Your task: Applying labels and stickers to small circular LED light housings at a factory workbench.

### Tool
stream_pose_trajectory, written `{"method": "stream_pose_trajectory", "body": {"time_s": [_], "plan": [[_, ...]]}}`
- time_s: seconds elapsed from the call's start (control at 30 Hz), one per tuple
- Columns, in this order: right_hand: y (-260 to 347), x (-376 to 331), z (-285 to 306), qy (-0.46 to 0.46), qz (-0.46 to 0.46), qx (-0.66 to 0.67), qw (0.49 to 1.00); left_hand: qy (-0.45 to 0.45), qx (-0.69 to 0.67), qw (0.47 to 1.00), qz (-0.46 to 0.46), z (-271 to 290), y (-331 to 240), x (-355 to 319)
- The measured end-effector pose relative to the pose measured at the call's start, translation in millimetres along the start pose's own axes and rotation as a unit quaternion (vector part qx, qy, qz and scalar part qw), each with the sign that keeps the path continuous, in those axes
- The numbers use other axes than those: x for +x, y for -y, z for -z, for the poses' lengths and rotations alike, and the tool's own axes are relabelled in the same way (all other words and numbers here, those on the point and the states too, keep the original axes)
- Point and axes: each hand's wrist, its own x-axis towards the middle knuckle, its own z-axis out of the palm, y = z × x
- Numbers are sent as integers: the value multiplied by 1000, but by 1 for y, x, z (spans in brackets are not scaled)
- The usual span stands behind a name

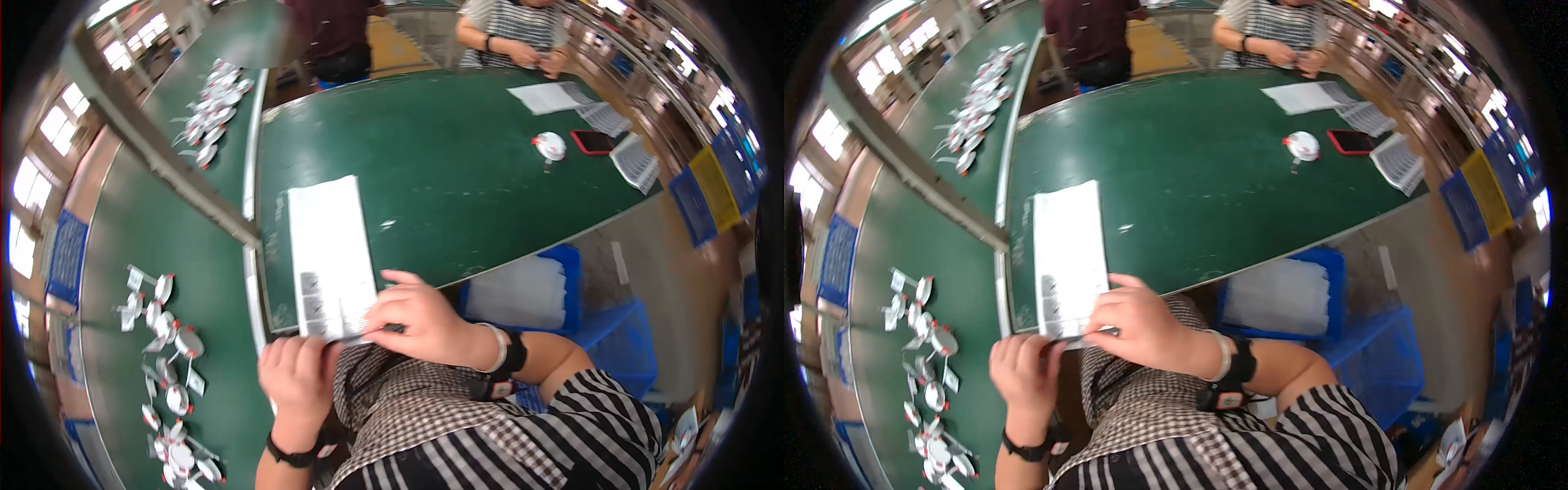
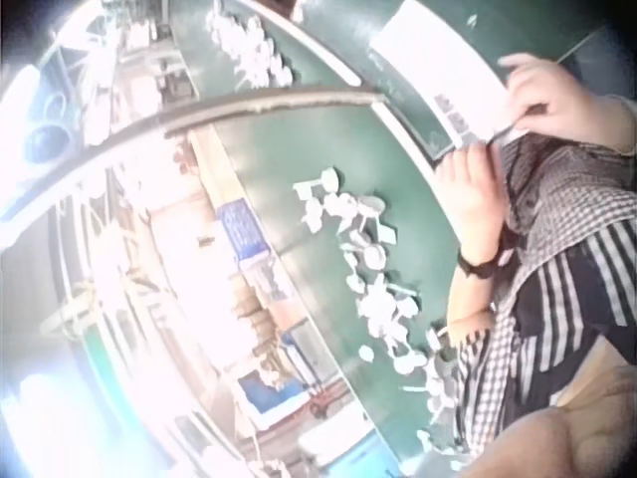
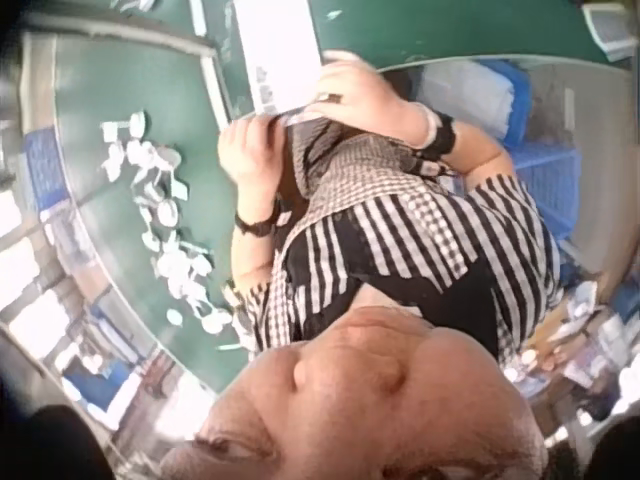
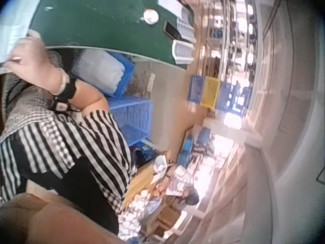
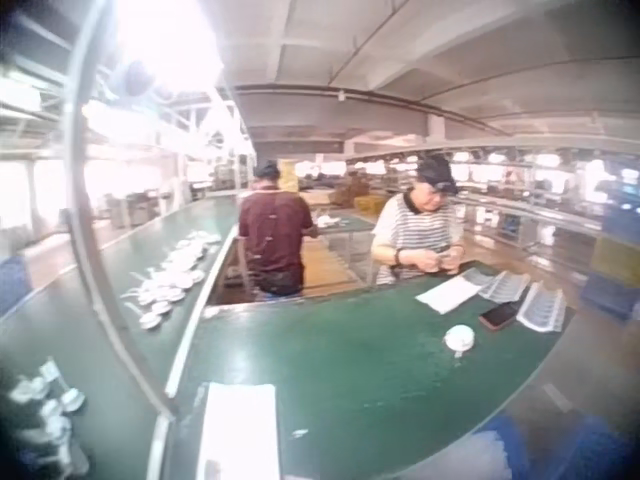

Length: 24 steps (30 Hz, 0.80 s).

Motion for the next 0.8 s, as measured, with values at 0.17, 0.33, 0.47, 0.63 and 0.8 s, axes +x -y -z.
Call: {"method": "stream_pose_trajectory", "body": {"time_s": [0.17, 0.33, 0.47, 0.63, 0.8], "plan": [[4, -8, 4, -15, -87, -29, 996, -72, -155, 942, 290, -4, 31, -10], [11, -4, -8, 12, -71, -18, 997, 76, -317, 919, 225, -2, 14, -4], [14, -9, -9, 28, -75, 21, 997, 72, -282, 948, 128, -18, 15, -10], [-5, -21, 18, 74, -80, 125, 986, 19, -191, 981, 28, -21, 7, -8], [-55, -23, 110, -115, -187, 29, 975, -44, -143, 988, 26, -7, 4, -14]]}}
